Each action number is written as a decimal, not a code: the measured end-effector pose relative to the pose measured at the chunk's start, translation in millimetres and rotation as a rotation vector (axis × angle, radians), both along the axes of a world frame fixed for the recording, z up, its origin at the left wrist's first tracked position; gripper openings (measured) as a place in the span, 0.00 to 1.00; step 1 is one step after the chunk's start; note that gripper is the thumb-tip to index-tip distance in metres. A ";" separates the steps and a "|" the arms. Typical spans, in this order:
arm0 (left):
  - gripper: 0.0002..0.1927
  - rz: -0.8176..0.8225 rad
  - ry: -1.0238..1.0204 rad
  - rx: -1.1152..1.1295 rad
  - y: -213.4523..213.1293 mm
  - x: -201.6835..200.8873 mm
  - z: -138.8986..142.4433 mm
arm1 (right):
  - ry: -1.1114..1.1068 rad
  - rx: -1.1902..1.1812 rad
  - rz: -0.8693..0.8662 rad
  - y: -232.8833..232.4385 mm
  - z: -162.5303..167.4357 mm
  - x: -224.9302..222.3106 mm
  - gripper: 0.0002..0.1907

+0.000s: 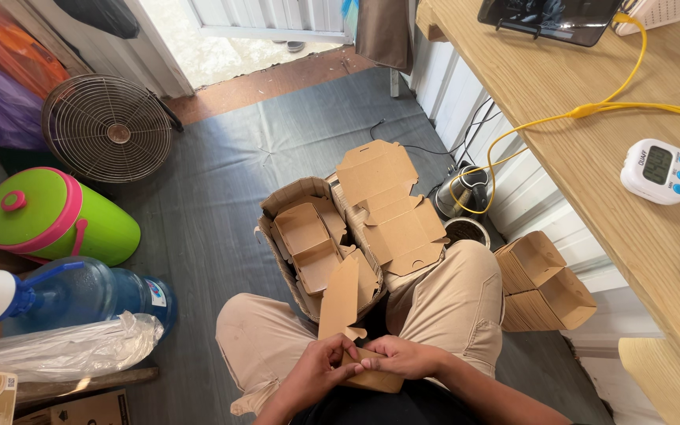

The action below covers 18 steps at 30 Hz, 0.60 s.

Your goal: The person sits on the floor and folds flat die-cut cardboard takeout boxes into shape by hand, pressing the creases and tabs to form each box, and stacks the finished boxes with a pile of completed boxes beside them.

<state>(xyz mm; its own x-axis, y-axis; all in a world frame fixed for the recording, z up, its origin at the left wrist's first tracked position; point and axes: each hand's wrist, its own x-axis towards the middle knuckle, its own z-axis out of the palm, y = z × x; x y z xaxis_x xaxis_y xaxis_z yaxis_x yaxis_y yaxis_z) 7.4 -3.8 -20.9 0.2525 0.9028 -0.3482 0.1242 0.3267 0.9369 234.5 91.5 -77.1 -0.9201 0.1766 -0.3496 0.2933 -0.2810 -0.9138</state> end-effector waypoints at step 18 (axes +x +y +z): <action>0.71 0.332 0.142 0.524 4.1 32.8 -0.8 | 0.257 -0.316 -0.454 8.4 41.6 -16.9 0.37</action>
<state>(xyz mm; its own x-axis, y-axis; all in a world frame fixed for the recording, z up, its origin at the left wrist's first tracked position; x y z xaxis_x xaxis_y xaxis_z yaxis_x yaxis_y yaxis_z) 40.1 0.4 -21.7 -0.0864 0.9846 0.1519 0.2303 -0.1286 0.9646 217.5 99.8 -35.4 -0.8391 0.4948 -0.2260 -0.1382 -0.5958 -0.7912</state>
